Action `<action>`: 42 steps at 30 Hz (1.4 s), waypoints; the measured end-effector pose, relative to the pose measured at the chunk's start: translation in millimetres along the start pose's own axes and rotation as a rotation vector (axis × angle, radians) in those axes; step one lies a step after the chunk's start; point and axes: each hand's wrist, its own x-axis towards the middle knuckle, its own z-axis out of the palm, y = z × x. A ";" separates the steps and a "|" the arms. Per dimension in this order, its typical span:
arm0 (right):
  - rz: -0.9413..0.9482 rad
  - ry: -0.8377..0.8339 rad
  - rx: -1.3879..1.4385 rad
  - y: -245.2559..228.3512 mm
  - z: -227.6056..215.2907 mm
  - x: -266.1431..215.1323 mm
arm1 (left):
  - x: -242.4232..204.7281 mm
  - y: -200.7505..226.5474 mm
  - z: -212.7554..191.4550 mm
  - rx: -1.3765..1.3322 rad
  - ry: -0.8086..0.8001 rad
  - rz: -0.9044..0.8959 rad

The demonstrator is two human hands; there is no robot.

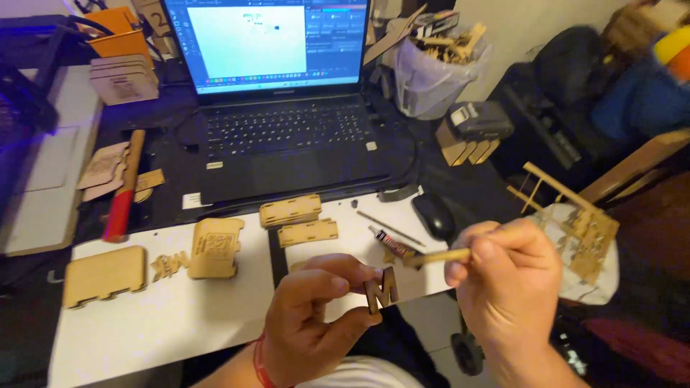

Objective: The person assembles a wooden puzzle by applying glue to small letter-shaped pieces and attaching them to a larger wooden base. They handle several pre-cut wooden parts and a tube of glue on a cluttered desk.

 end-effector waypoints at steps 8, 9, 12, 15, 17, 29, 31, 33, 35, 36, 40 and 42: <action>0.052 -0.150 -0.082 -5.2 6.0 33.2 | 20.6 -5.3 4.2 -0.193 0.013 -0.067; 0.061 -0.111 -0.048 -3.6 4.6 36.8 | 20.0 -7.1 4.0 -0.232 0.023 -0.125; 0.034 -0.122 -0.061 -12.2 5.0 38.9 | 25.4 -6.6 9.4 -0.336 0.067 -0.077; 0.017 -0.127 -0.125 -6.4 4.0 44.5 | 30.1 -0.6 8.5 -0.407 0.051 -0.156; 0.014 -0.093 -0.125 -10.7 2.2 47.7 | 27.6 -2.4 8.2 -0.438 0.063 -0.167; -0.205 -0.199 -0.192 -15.4 13.7 44.1 | 23.6 -1.5 2.0 -0.521 0.062 -0.267; -0.285 -0.276 -0.215 -17.1 18.7 39.8 | 24.4 1.3 1.6 -0.525 0.049 -0.286; -0.396 -0.389 -0.209 -15.8 12.2 35.1 | 25.1 2.2 3.9 -0.686 0.107 -0.340; -0.542 -0.399 -0.371 -10.2 -0.8 33.9 | 22.1 0.0 3.9 -0.660 0.095 -0.380; -0.684 -0.411 -0.528 -6.9 -7.1 33.6 | 20.1 -1.0 3.8 -0.631 0.091 -0.418; -0.756 -0.739 -0.849 -20.6 -32.7 33.5 | 18.2 -0.5 2.7 -0.755 0.075 -0.520; -0.842 -0.772 -0.837 -15.6 -24.0 32.0 | 18.9 2.1 2.5 -0.792 0.080 -0.554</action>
